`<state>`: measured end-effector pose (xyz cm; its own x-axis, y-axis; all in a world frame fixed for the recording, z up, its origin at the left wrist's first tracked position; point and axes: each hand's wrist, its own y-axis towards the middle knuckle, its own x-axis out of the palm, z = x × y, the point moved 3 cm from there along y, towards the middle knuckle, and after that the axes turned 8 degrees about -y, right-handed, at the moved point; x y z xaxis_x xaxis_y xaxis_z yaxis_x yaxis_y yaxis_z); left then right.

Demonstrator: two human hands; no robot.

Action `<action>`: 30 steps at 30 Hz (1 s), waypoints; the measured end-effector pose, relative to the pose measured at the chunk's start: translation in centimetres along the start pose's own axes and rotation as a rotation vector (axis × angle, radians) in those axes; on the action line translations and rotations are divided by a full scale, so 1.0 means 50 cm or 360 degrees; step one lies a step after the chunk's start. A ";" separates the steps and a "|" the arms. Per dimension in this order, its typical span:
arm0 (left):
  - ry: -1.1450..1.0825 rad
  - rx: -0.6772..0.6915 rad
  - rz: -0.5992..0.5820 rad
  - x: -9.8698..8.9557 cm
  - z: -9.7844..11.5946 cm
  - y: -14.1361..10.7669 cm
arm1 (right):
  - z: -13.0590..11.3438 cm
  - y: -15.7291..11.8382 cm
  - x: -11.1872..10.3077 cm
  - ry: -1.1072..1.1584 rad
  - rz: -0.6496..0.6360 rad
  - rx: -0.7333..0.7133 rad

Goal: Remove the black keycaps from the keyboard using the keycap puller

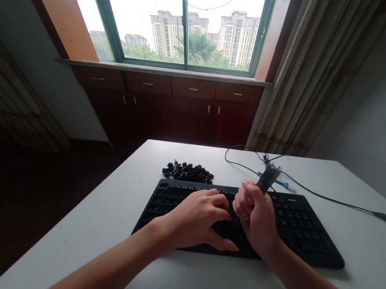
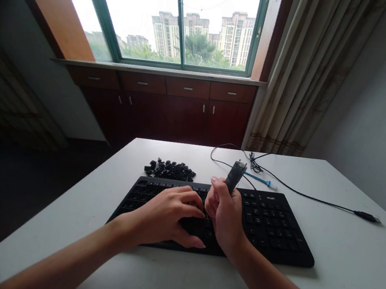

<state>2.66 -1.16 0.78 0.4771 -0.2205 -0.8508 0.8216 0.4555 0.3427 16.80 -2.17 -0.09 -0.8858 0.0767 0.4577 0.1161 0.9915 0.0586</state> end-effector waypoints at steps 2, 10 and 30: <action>-0.0046 0.0006 -0.0050 -0.002 0.003 0.001 | 0.000 0.000 0.001 -0.0035 0.0009 -0.0005; -0.0453 -0.0268 0.0003 -0.005 -0.003 0.003 | 0.012 -0.002 -0.002 -0.0294 -0.0040 -0.0017; -0.0510 -0.0296 -0.0071 -0.042 0.000 0.004 | 0.007 -0.006 0.005 -0.0256 -0.0145 0.0051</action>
<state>1.82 -0.62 2.65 0.5397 -0.4888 -0.6854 0.7871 0.5818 0.2049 16.37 -2.42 -0.27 -0.9528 -0.0006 0.3036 0.0198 0.9978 0.0640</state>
